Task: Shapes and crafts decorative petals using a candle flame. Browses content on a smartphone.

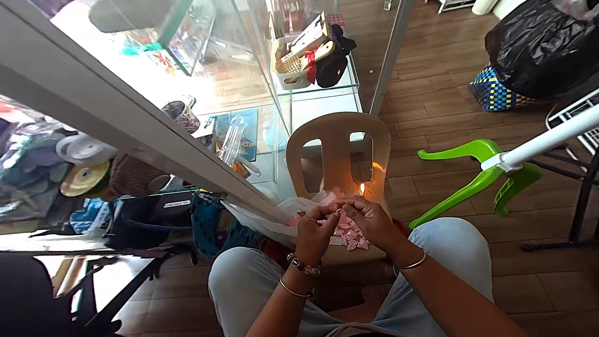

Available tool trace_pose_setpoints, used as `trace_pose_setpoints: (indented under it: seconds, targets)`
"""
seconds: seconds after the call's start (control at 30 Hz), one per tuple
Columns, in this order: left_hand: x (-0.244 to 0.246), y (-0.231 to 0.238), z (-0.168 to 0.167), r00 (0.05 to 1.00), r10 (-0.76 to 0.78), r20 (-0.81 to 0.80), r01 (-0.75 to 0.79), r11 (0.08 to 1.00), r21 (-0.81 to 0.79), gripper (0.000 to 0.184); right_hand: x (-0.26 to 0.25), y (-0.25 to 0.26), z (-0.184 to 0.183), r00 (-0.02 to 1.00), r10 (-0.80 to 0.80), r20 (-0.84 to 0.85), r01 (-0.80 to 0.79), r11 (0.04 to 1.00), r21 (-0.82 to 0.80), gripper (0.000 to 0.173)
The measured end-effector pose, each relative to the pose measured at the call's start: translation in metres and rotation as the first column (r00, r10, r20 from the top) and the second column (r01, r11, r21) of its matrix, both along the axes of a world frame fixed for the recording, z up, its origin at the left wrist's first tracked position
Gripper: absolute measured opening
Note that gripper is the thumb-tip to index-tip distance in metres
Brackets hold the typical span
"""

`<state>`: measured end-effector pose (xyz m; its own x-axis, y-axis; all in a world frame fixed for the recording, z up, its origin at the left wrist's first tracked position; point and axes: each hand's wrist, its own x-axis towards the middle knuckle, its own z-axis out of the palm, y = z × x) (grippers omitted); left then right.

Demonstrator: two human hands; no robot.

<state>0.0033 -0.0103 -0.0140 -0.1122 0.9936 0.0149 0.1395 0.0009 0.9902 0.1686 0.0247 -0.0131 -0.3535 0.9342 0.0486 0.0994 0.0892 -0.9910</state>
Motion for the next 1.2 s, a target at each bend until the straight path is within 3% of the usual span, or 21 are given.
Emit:
trace_pose_setpoints:
  seconds: [0.1, 0.27, 0.33, 0.4, 0.5, 0.67, 0.87, 1.0, 1.2]
  targets:
    - [0.000, -0.001, -0.001, 1.000, -0.004, -0.015, 0.004, 1.000, 0.023, 0.009, 0.003, 0.001, 0.000, 0.999, -0.004, -0.054, 0.003, 1.000, -0.018, 0.033]
    - [0.004, -0.003, -0.005, 0.995, -0.057, -0.078, 0.059, 0.998, 0.028, 0.010, 0.008, -0.004, -0.002, 0.995, -0.042, -0.092, 0.041, 0.999, -0.016, 0.022]
    - [0.006, -0.002, -0.002, 0.994, -0.113, 0.013, 0.114, 0.992, -0.056, 0.018, 0.012, -0.003, -0.004, 0.996, -0.051, -0.074, 0.052, 0.999, 0.014, 0.017]
    - [0.007, -0.001, 0.007, 0.973, -0.113, 0.200, 0.161, 0.957, -0.243, 0.025, 0.017, -0.003, -0.003, 0.995, -0.053, -0.084, 0.054, 0.999, 0.010, 0.016]
    - [0.009, 0.001, 0.012, 0.935, -0.031, 0.353, 0.165, 0.919, -0.357, 0.019, 0.025, -0.006, -0.004, 0.991, -0.078, -0.104, 0.077, 0.997, -0.014, 0.015]
    - [0.016, 0.003, 0.010, 0.922, -0.009, 0.387, 0.162, 0.917, -0.365, 0.019, 0.046, -0.005, -0.013, 0.978, -0.175, -0.117, 0.168, 0.983, -0.068, 0.027]
    - [0.026, 0.012, 0.002, 0.929, -0.080, 0.362, 0.210, 0.917, -0.338, 0.021, 0.063, -0.010, -0.021, 0.984, -0.169, -0.052, 0.162, 0.980, -0.117, 0.023]
    - [0.036, 0.018, -0.003, 0.933, -0.120, 0.340, 0.246, 0.901, -0.358, 0.024, 0.066, -0.012, -0.025, 0.989, -0.123, 0.087, 0.124, 0.992, -0.010, 0.024]
    - [0.045, 0.023, -0.006, 0.892, -0.106, 0.440, 0.306, 0.857, -0.414, 0.026, 0.070, -0.010, -0.021, 0.987, -0.109, 0.118, 0.101, 0.992, 0.079, 0.021]
